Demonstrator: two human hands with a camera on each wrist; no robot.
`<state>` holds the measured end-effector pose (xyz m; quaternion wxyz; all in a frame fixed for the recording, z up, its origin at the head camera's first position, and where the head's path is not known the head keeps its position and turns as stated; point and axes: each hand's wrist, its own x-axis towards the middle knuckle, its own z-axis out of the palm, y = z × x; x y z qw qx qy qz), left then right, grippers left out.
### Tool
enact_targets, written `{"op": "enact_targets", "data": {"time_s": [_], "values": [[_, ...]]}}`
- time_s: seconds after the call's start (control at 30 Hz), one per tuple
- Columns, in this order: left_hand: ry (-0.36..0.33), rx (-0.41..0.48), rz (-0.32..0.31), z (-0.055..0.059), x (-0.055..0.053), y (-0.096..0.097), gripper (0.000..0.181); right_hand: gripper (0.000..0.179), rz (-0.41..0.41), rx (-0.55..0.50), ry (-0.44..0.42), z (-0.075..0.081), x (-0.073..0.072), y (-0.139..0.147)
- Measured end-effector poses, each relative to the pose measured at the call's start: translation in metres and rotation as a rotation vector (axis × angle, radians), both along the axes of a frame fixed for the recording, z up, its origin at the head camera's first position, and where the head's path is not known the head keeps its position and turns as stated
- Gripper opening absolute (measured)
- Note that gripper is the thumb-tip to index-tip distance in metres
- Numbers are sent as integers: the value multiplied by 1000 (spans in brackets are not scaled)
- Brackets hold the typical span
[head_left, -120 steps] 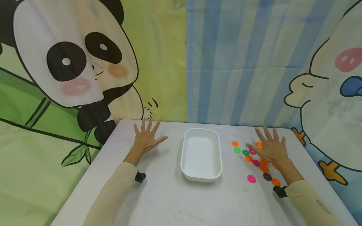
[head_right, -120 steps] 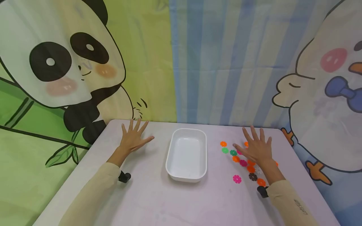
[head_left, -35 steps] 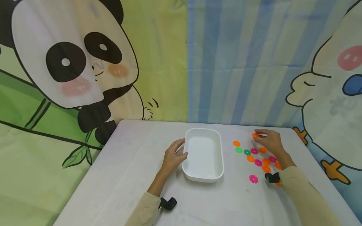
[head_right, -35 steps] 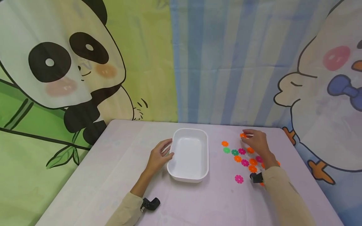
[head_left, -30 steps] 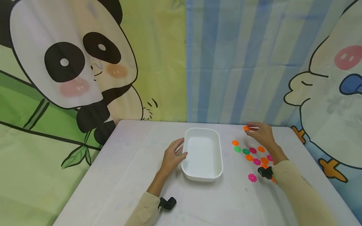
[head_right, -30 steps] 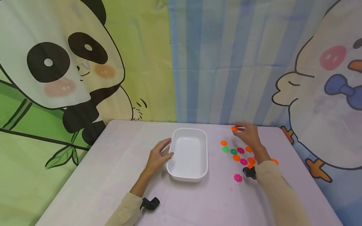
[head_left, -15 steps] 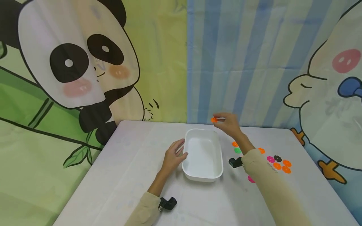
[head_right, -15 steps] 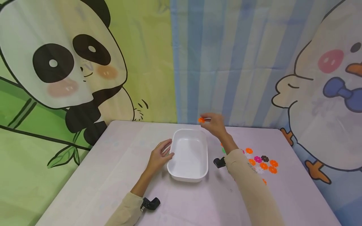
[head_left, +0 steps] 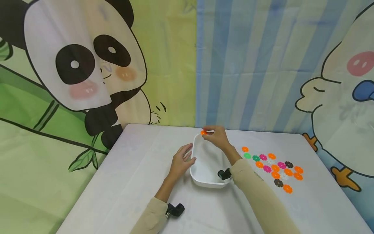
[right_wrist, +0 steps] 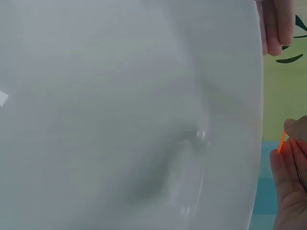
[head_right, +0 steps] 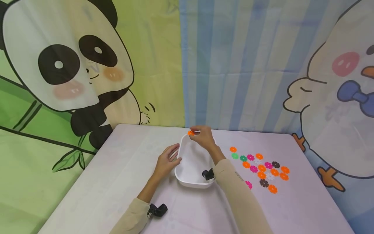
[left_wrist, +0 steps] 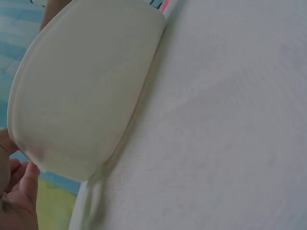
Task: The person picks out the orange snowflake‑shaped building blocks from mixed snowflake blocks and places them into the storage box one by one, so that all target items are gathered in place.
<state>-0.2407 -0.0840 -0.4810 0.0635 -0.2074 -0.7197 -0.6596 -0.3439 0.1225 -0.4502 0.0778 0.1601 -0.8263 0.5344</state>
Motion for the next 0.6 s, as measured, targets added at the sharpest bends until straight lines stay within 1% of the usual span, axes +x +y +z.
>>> {"op": "enact_targets", "data": {"time_s": [0.1,0.2,0.43,0.6], "values": [[1,8,-1,2,1,0,60,31,-5,37,-12,-11,2,-5],[12,23,-5,2,1,0,60,31,-12,92,-22,-20,3,-9],[18,21,-18,2,0,-1,59,34,7,159,-38,-33,5,-13],[4,13,-12,4,1,0,59,32,27,214,-34,-45,2,-14]]}}
